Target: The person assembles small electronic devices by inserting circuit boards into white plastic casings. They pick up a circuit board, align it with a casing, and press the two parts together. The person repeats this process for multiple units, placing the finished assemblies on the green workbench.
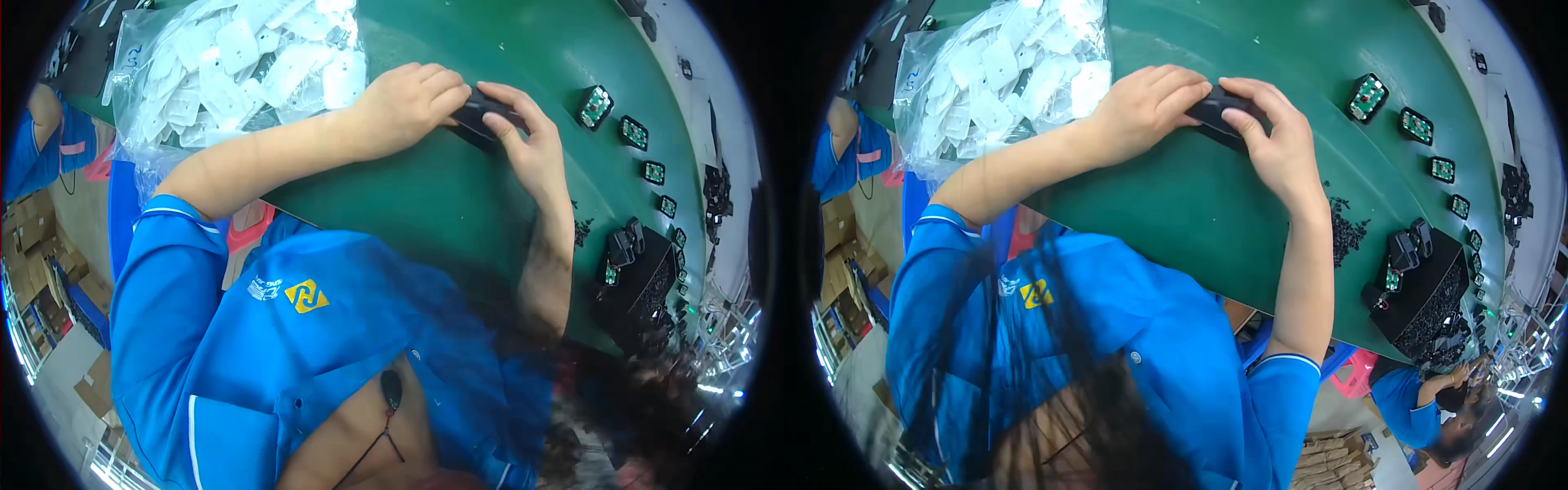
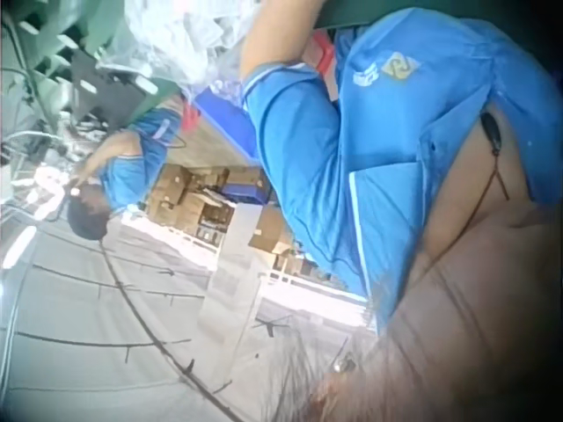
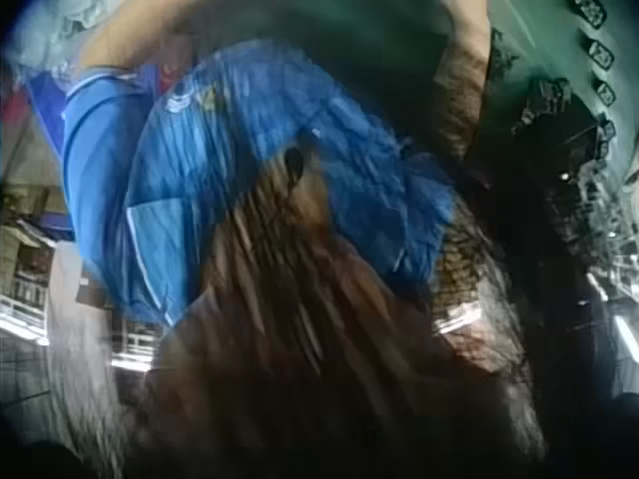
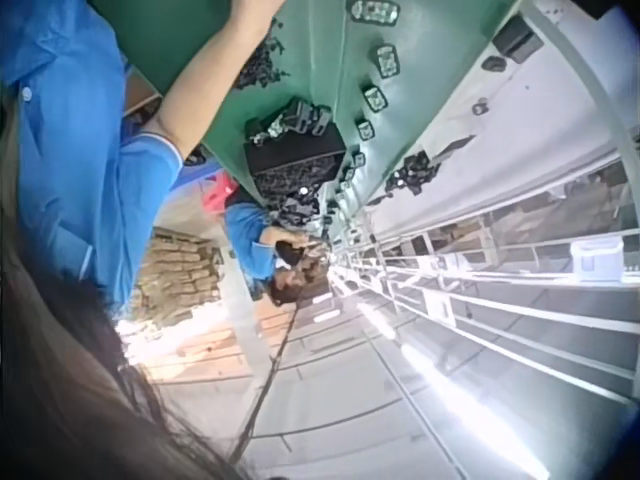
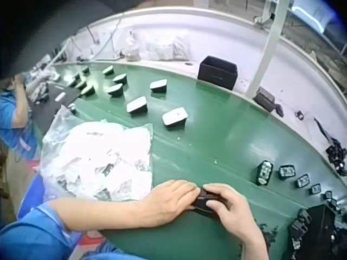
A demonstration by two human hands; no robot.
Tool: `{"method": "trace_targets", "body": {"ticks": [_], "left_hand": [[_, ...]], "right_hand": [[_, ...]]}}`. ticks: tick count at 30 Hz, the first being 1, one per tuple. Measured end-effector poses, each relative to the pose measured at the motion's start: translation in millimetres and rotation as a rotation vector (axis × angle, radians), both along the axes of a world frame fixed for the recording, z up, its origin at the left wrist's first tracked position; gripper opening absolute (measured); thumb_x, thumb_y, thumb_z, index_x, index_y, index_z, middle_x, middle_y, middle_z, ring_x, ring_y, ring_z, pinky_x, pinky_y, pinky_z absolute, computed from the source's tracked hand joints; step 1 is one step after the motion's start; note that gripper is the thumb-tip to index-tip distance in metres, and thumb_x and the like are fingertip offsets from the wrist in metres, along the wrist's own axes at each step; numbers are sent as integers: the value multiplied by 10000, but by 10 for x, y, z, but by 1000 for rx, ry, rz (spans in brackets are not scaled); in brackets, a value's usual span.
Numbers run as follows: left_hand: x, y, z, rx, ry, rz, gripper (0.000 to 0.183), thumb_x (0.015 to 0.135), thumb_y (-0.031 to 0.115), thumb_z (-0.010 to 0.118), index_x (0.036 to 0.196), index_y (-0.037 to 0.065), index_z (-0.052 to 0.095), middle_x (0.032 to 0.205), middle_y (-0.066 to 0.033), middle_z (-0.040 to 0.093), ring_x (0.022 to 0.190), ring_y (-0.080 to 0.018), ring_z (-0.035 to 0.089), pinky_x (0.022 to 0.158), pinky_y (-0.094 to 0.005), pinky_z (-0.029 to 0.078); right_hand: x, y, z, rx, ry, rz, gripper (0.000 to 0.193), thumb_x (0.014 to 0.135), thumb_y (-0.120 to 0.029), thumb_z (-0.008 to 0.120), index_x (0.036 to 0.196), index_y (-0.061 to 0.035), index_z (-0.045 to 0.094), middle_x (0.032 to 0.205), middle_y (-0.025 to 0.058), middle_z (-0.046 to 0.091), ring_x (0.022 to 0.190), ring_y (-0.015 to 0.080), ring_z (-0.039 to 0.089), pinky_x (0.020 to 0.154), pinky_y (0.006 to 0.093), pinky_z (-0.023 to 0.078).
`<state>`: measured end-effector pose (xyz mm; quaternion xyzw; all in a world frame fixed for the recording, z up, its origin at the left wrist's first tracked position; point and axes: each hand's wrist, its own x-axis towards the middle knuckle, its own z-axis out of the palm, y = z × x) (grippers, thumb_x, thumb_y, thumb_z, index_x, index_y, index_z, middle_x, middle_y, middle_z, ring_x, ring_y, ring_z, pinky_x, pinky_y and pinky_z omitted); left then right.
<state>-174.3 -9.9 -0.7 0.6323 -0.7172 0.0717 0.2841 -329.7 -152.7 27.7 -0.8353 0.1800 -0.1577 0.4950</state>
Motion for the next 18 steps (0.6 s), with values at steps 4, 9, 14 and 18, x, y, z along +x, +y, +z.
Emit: {"method": "trace_targets", "body": {"ticks": [4, 9, 14, 18], "left_hand": [[139, -137, 68, 81, 258, 40, 354, 809, 187, 648, 1098, -1, 566, 980, -166, 618, 900, -325, 604, 779, -363, 499], [83, -245, 229, 468, 1024, 76, 305, 920, 178, 566, 1150, -21, 541, 922, -124, 642, 777, -209, 644, 689, -304, 524], [-16, -266, 274, 418, 1197, 100, 257, 938, 170, 540, 1093, -34, 554, 858, -101, 641, 696, -138, 636, 617, -255, 514], [71, -406, 232, 472, 1292, 32, 267, 943, 180, 539, 1097, -38, 548, 868, -78, 634, 677, -109, 620, 607, -231, 502]], "right_hand": [[27, 40, -49, 56, -80, -54, 351, 860, -171, 649, 1182, -48, 582, 1151, 103, 580, 1016, 207, 579, 893, 314, 458], [41, 27, -166, 116, -114, -133, 397, 902, -279, 615, 1216, -46, 546, 1112, 107, 591, 1017, 206, 576, 904, 311, 442], [25, 15, -140, 300, -116, -119, 423, 936, -326, 568, 1217, -12, 535, 1111, 111, 584, 996, 171, 563, 873, 295, 454], [-52, -34, -9, 433, -163, -102, 491, 945, -345, 545, 1278, 10, 482, 1138, 125, 579, 986, 165, 568, 828, 281, 474]]}}
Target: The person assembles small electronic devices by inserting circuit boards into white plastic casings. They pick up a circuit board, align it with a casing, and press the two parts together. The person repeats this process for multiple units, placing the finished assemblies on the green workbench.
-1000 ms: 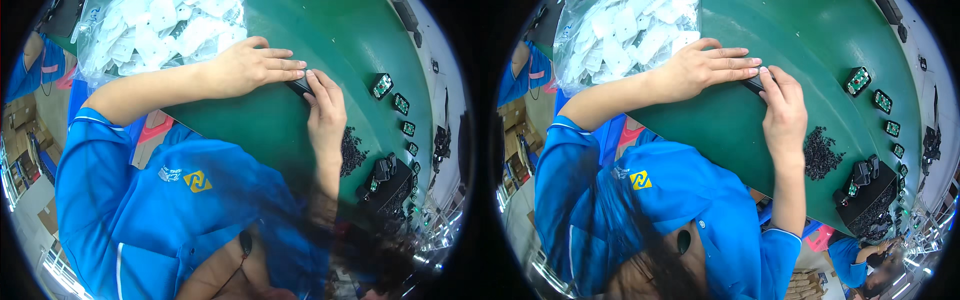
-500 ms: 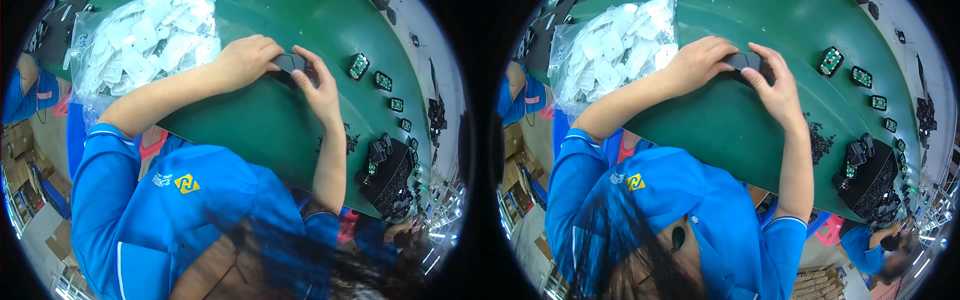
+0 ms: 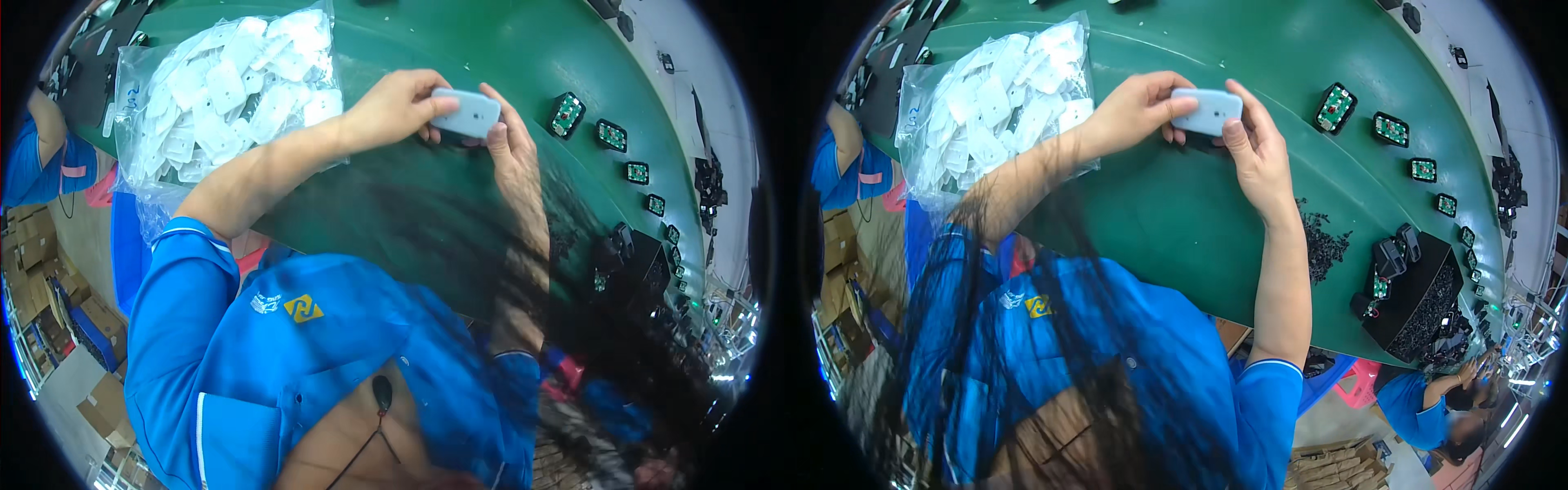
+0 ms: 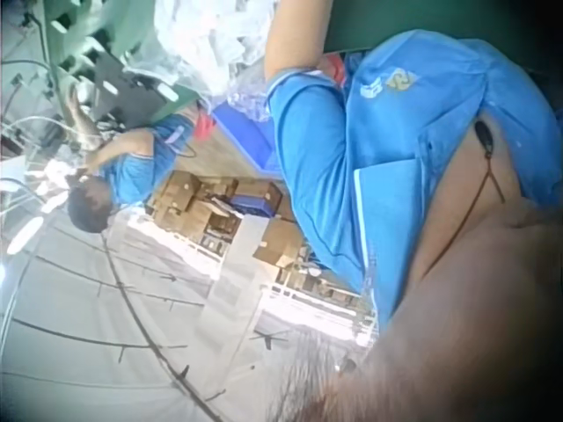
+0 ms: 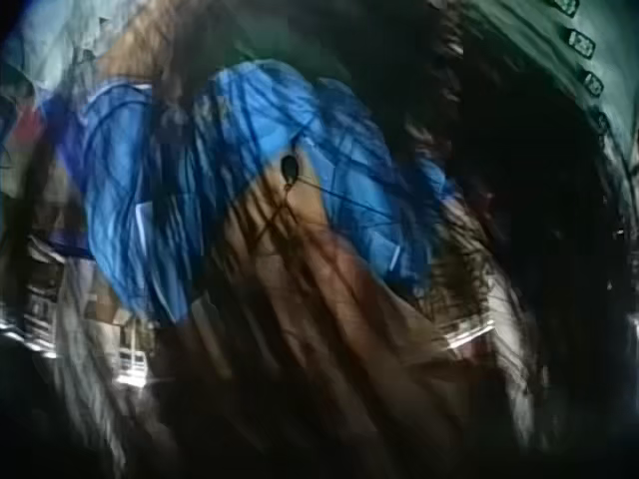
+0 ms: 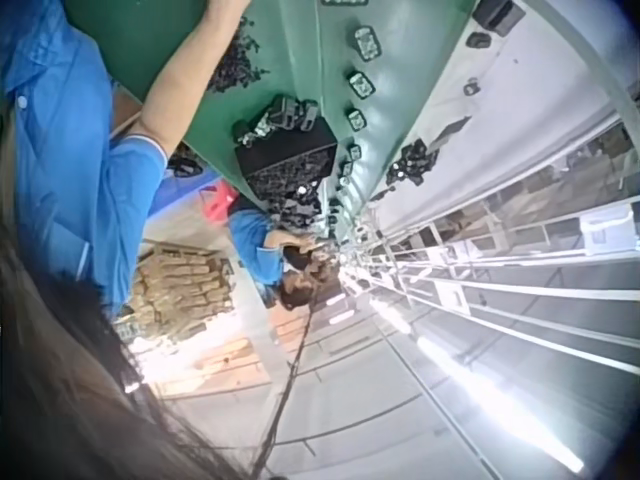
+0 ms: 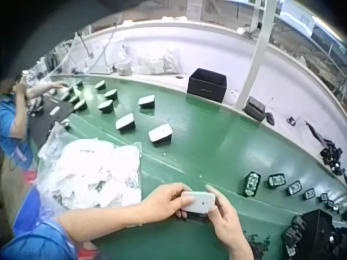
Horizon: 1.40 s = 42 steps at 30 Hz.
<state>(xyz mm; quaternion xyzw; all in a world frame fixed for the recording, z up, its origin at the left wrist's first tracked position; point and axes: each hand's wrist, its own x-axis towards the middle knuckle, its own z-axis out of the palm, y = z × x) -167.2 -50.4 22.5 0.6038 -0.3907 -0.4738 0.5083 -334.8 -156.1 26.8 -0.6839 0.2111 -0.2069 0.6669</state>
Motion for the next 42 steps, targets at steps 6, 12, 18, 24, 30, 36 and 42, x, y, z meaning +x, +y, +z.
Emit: {"method": "trace_targets", "body": {"ticks": [6, 12, 18, 24, 30, 36, 42], "left_hand": [[477, -729, -56, 32, -104, 190, 270, 928, 230, 563, 1028, -19, 588, 780, -85, 653, 642, -147, 622, 607, -253, 492], [1081, -1351, -318, 120, -80, 217, 310, 932, 179, 525, 1026, -116, 547, 794, -190, 656, 617, -220, 670, 527, -268, 544], [1392, -1569, -179, 413, -154, -44, 409, 956, 311, 499, 1059, -82, 539, 863, -184, 681, 618, -217, 668, 493, -280, 532], [1400, -1569, -31, 549, -720, -24, 378, 874, 344, 559, 769, -6, 655, 683, -106, 670, 540, -185, 634, 472, -310, 506], [1123, -1603, 156, 404, -931, 39, 306, 752, 246, 640, 762, -60, 637, 698, -201, 653, 611, -267, 660, 581, -386, 532], [1140, -1030, 682, 75, -1220, 333, 468, 822, 382, 631, 1055, -16, 556, 986, -240, 640, 935, -371, 623, 809, -445, 492], [1002, 551, 1111, 139, -1405, 89, 234, 869, 252, 584, 888, 23, 628, 782, -145, 651, 736, -306, 629, 680, -382, 491]], "right_hand": [[-214, -300, 84, -152, -62, -458, 415, 970, -335, 497, 1194, 11, 543, 1071, 125, 627, 889, 141, 610, 729, 245, 481], [-980, -469, 118, -318, 6, -800, 318, 972, -263, 508, 1085, 19, 604, 979, 103, 652, 814, 120, 602, 692, 234, 464], [-1434, -259, -48, -562, 287, -707, 143, 874, -94, 633, 999, -36, 670, 944, 49, 623, 792, 112, 568, 701, 228, 444], [-1239, -183, 3, -998, 496, -245, 187, 796, -23, 620, 969, -82, 663, 941, 84, 580, 892, 268, 557, 753, 345, 468], [-1200, -237, -77, -1159, 583, -79, 122, 763, 12, 592, 869, -34, 557, 906, 116, 547, 885, 307, 542, 740, 394, 461], [-1109, -159, -24, -1292, 518, -105, 84, 804, 19, 581, 869, 2, 531, 864, 115, 525, 807, 292, 516, 698, 391, 445], [-1301, 58, -56, -635, 476, -407, 45, 850, 15, 586, 876, 10, 549, 818, 37, 511, 639, 90, 463, 566, 236, 402]]}}
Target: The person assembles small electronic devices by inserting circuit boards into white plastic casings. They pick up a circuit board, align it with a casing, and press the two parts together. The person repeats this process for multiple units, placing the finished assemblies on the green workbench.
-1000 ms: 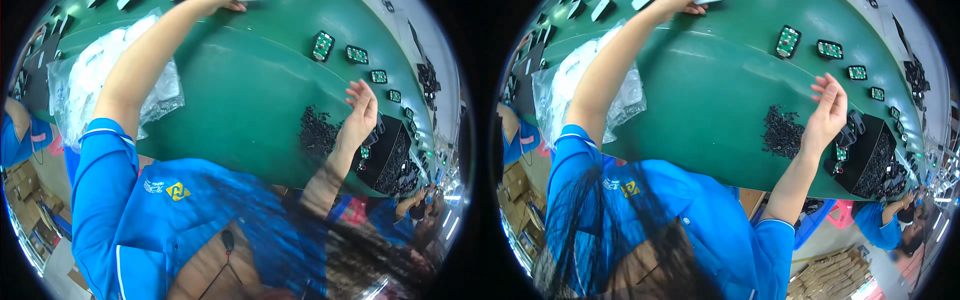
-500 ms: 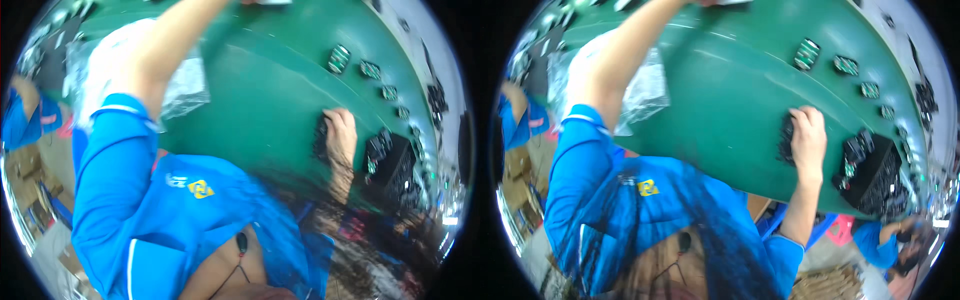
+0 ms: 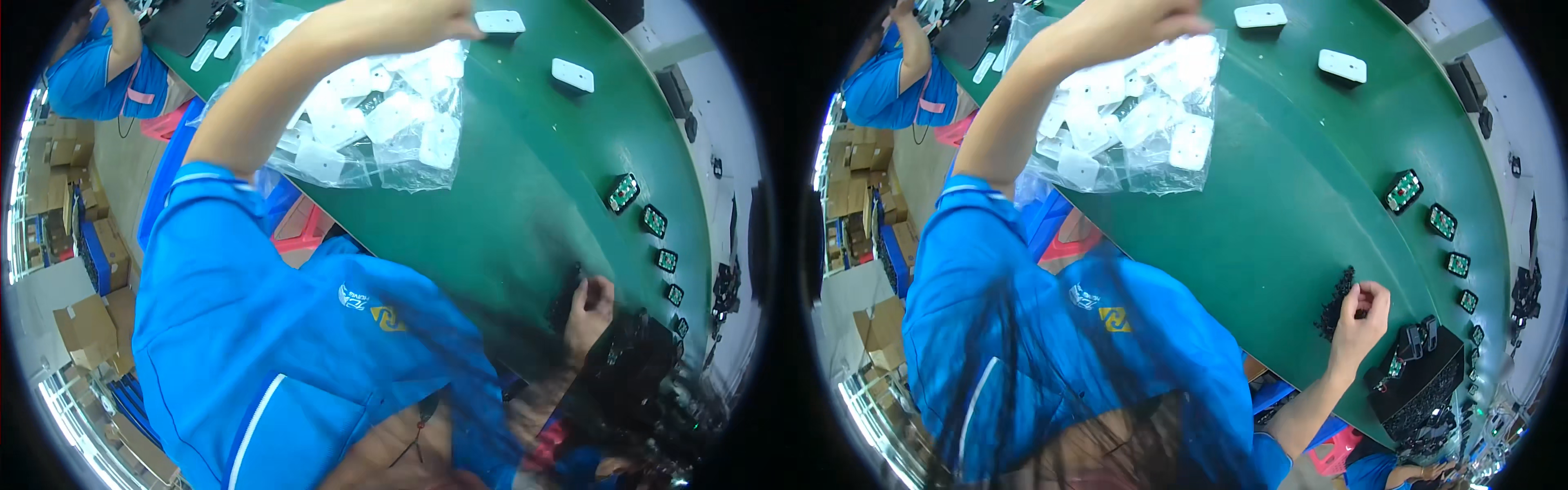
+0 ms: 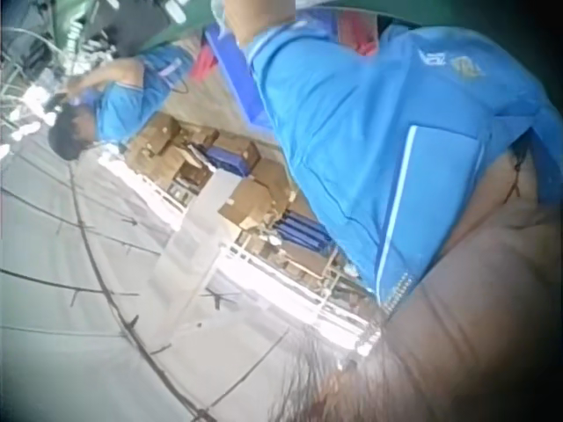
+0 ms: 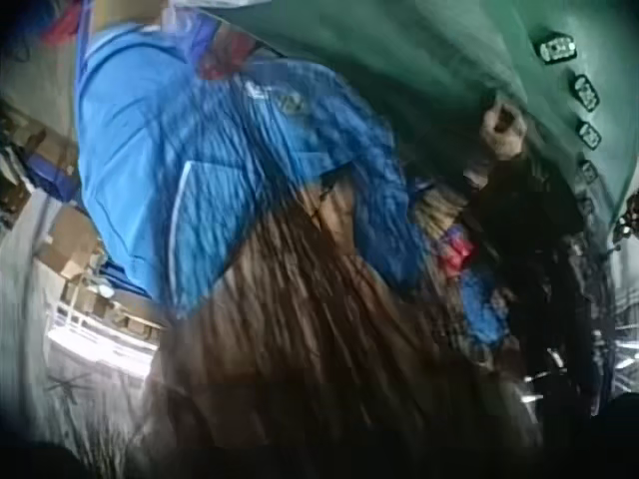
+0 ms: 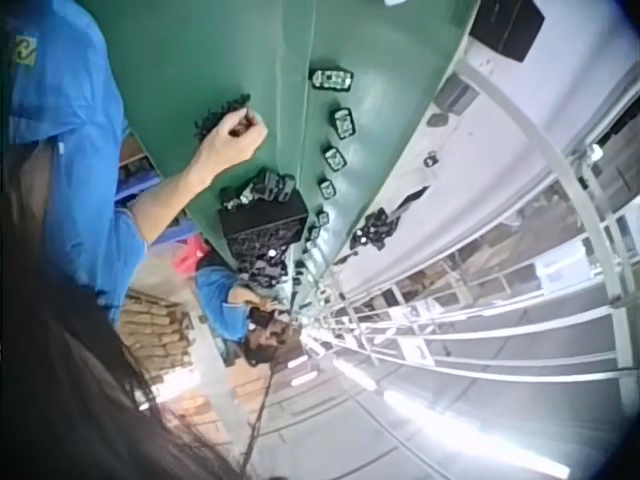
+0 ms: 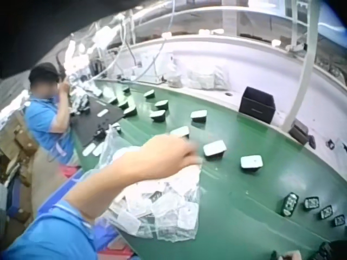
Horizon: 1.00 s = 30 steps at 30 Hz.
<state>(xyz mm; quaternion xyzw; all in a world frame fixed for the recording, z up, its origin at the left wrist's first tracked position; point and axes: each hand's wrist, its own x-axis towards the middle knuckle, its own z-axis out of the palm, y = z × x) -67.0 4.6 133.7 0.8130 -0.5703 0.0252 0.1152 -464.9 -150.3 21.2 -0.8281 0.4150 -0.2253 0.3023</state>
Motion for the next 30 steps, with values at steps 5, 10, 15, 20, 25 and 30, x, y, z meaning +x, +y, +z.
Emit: {"method": "trace_targets", "body": {"ticks": [5, 10, 15, 20, 25, 30], "left_hand": [[-254, 926, -569, 84, -25, 51, 196, 810, 165, 638, 961, 44, 609, 910, -119, 611, 914, -321, 579, 765, -401, 480], [-544, 933, -1007, -82, 88, 135, 506, 779, 184, 683, 1229, 60, 487, 1066, -145, 544, 985, -321, 551, 828, -384, 471], [-472, 851, -1001, -197, 181, 106, 431, 781, 165, 676, 1165, 63, 507, 960, -134, 565, 915, -326, 554, 785, -393, 479], [-438, 948, -697, -182, -65, 245, 289, 754, 141, 688, 992, 61, 545, 898, -94, 572, 884, -297, 552, 756, -381, 451], [-597, 837, -557, -267, -262, 168, 189, 739, 110, 689, 867, 54, 561, 789, -65, 562, 781, -259, 518, 679, -369, 424], [-1184, 626, -521, -356, 905, 154, 160, 853, 63, 639, 952, 40, 515, 780, -36, 586, 603, -123, 587, 501, -263, 460]], "right_hand": [[108, 22, -36, 25, -250, 97, 56, 860, 27, 584, 898, 1, 552, 897, 31, 535, 709, 72, 489, 637, 202, 414], [531, 210, 85, 353, -425, 185, 93, 869, 37, 574, 954, 11, 548, 963, 58, 567, 781, 91, 546, 716, 207, 449], [707, 318, 134, 140, -258, 311, 86, 845, 53, 591, 918, 11, 570, 956, 74, 576, 840, 110, 558, 750, 226, 458], [809, 441, 117, 557, -489, 299, 83, 862, 62, 573, 926, 23, 537, 955, 98, 585, 837, 140, 598, 753, 248, 496], [925, 586, 237, 731, -617, 332, 90, 864, 44, 596, 936, 23, 545, 940, 108, 598, 789, 135, 601, 726, 249, 506], [887, 689, 295, 697, -710, 317, 92, 840, 38, 637, 911, 8, 586, 903, 71, 566, 752, 99, 536, 671, 213, 447]]}}
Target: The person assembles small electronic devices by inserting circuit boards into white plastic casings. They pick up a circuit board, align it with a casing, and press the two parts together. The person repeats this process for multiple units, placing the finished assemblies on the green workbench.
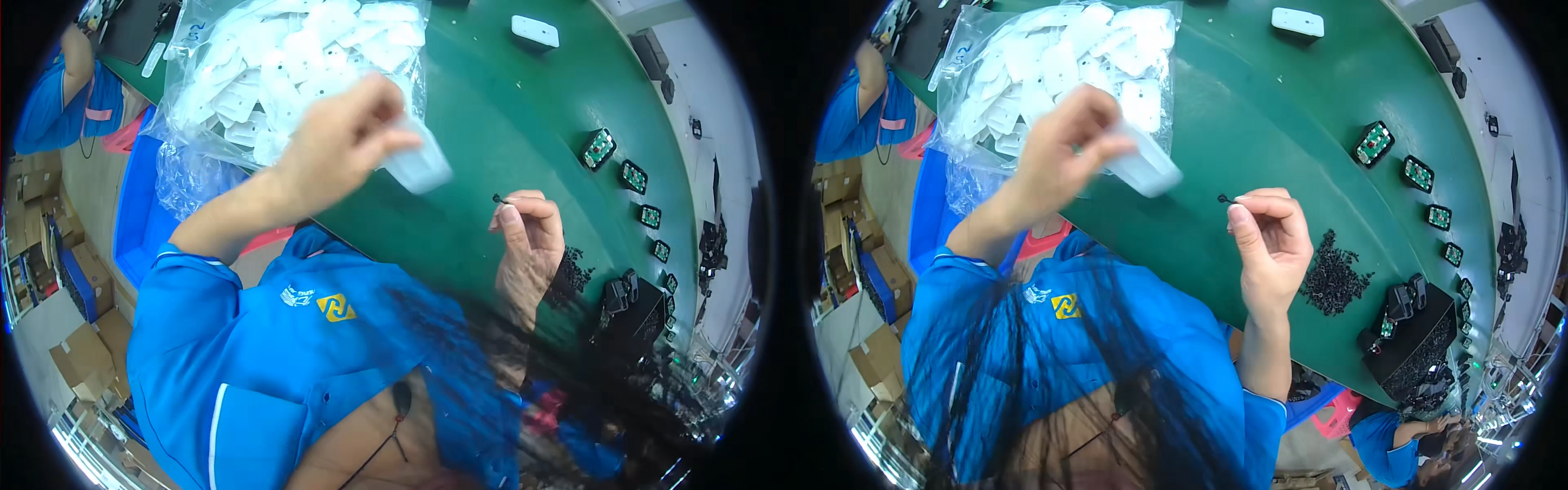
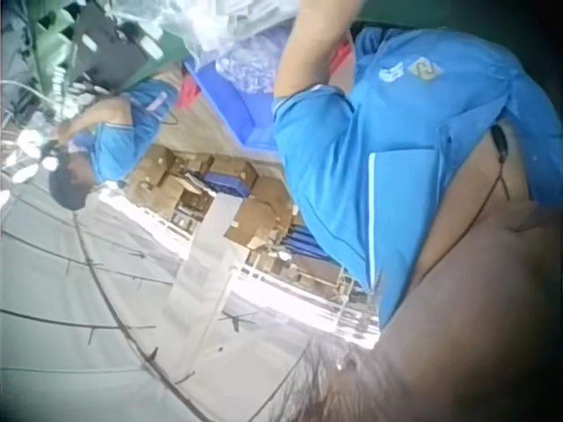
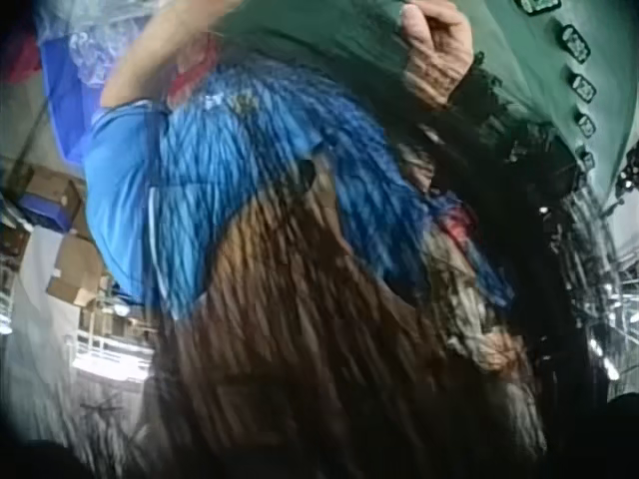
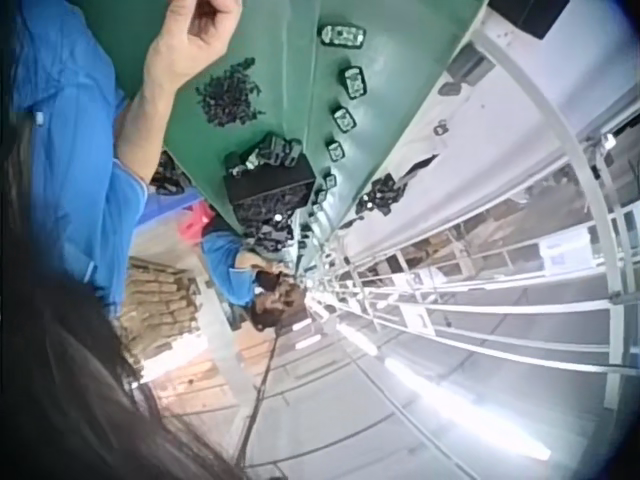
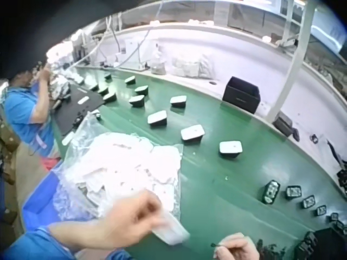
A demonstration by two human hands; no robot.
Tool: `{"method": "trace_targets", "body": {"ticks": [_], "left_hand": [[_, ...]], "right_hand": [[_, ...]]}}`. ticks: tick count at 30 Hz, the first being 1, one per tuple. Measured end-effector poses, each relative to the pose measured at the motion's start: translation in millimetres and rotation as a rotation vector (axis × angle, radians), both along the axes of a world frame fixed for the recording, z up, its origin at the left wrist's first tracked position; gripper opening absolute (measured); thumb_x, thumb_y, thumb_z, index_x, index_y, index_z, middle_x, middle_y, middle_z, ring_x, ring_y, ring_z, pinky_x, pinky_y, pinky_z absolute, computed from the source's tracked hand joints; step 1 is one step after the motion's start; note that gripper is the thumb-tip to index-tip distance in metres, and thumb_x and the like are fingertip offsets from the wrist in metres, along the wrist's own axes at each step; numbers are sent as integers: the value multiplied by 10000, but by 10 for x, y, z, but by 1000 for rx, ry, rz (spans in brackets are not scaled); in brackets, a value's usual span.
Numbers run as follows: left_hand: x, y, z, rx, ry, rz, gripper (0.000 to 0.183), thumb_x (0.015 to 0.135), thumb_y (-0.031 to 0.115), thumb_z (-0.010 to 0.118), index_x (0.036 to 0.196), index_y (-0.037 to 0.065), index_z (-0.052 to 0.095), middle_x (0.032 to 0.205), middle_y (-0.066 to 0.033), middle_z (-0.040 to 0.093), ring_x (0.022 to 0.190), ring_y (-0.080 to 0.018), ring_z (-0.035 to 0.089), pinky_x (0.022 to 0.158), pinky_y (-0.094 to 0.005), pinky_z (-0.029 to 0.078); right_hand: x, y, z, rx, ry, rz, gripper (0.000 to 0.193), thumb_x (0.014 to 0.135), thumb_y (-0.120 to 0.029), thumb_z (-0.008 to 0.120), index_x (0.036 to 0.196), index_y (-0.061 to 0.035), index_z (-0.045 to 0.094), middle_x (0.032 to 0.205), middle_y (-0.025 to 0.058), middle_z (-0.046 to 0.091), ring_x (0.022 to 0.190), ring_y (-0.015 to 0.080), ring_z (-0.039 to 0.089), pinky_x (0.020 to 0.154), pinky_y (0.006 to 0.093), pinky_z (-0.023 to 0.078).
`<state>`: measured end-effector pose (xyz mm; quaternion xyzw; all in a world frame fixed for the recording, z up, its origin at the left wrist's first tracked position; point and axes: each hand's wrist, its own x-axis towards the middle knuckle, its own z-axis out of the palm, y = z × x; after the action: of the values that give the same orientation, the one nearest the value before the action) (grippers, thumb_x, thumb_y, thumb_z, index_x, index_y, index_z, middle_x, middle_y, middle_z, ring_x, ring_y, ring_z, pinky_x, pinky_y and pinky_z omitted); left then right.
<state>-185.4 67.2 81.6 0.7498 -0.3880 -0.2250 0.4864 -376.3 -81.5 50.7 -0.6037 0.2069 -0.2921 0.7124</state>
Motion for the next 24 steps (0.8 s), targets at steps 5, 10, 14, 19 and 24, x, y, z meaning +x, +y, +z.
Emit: {"method": "trace_targets", "body": {"ticks": [5, 10, 14, 19, 24], "left_hand": [[-371, -302, -300, -108, 823, -164, 208, 907, 31, 550, 1068, -55, 450, 866, -114, 580, 685, -167, 648, 595, -266, 540], [-536, -379, -442, -92, 983, -193, 245, 919, 37, 540, 1131, -43, 447, 942, -110, 581, 786, -182, 661, 694, -278, 562], [-573, -390, -544, -58, 1075, -164, 251, 928, 47, 530, 1156, -33, 463, 989, -120, 601, 835, -186, 667, 760, -284, 559], [-619, -392, -487, -40, 949, -199, 202, 933, 62, 507, 1103, -48, 512, 919, -124, 639, 832, -168, 666, 761, -274, 532], [-719, -424, -544, -83, 774, -164, 168, 923, 62, 517, 1053, -40, 549, 890, -103, 655, 821, -144, 660, 759, -261, 524]], "right_hand": [[0, 117, 45, -447, 106, -117, 128, 788, 27, 688, 880, -24, 617, 860, 64, 556, 766, 125, 510, 645, 229, 412], [-53, 111, -55, -814, 252, -243, 152, 737, -3, 713, 858, -51, 635, 815, 80, 561, 733, 207, 524, 645, 292, 416], [-82, 26, -78, -1100, 313, -218, 153, 731, -82, 728, 856, -90, 640, 816, 46, 572, 722, 224, 529, 631, 333, 389], [-128, -12, -86, -1158, 371, -159, 139, 757, -113, 711, 862, -94, 621, 809, 41, 570, 715, 214, 523, 615, 342, 366], [-120, 8, -107, -980, 386, -158, 127, 760, -61, 691, 822, -59, 580, 761, 57, 528, 676, 217, 487, 600, 345, 370]]}}
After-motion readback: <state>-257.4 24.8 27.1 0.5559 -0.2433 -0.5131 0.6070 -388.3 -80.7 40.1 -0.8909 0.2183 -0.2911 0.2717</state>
